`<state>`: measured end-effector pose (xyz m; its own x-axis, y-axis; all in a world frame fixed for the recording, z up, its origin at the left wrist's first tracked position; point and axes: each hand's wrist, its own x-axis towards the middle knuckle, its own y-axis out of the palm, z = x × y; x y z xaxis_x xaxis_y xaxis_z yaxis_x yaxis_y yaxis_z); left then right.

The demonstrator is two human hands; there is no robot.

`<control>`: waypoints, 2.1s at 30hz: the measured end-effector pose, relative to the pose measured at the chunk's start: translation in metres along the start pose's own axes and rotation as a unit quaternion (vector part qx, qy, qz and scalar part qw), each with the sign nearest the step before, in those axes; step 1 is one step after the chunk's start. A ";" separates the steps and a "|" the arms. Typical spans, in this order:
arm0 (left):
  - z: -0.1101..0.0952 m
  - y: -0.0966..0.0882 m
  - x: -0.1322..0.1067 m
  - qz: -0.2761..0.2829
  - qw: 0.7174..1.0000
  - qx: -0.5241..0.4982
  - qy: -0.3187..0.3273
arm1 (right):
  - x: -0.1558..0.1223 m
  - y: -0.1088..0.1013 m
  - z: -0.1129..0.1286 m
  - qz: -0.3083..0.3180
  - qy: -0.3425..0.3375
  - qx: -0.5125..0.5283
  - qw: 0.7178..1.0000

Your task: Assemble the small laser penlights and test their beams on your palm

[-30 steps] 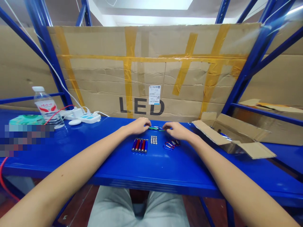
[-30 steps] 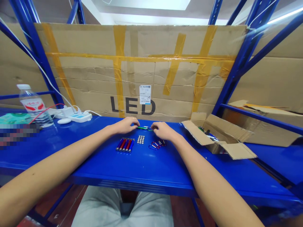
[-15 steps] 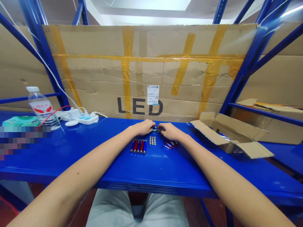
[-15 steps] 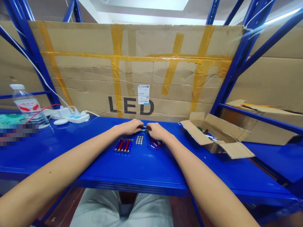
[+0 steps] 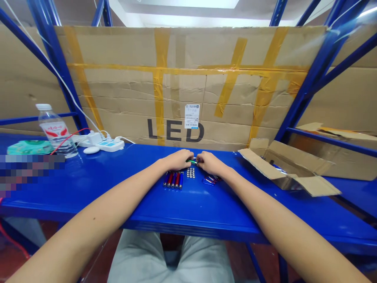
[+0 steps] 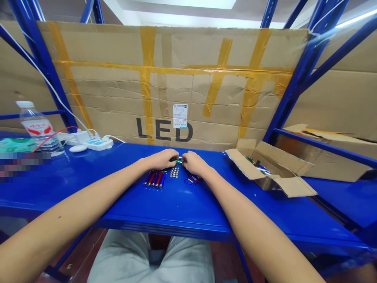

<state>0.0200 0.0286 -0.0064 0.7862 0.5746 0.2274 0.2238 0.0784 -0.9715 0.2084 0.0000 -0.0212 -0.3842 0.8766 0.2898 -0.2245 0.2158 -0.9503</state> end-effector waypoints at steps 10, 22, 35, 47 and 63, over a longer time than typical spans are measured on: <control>-0.003 -0.006 -0.004 -0.040 0.999 -0.016 0.006 | -0.001 -0.004 0.002 -0.081 -0.015 0.042 0.996; 0.006 0.002 0.004 -0.031 0.989 -0.136 -0.053 | -0.005 -0.004 0.013 -0.096 -0.015 -0.035 0.995; -0.005 -0.003 0.012 0.056 0.996 0.075 -0.010 | -0.004 -0.005 -0.003 -0.047 0.051 0.012 0.998; 0.020 -0.009 0.001 0.076 0.995 0.007 -0.062 | -0.005 -0.003 -0.007 -0.066 0.029 0.111 0.991; 0.004 0.002 0.012 0.003 0.992 -0.087 -0.093 | -0.006 0.000 -0.003 -0.047 -0.028 0.176 0.983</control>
<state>0.0281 0.0389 -0.0055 0.6722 0.7156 0.1900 0.3288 -0.0585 -0.9426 0.2139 -0.0041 -0.0239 -0.3938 0.8327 0.3892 -0.5536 0.1231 -0.8236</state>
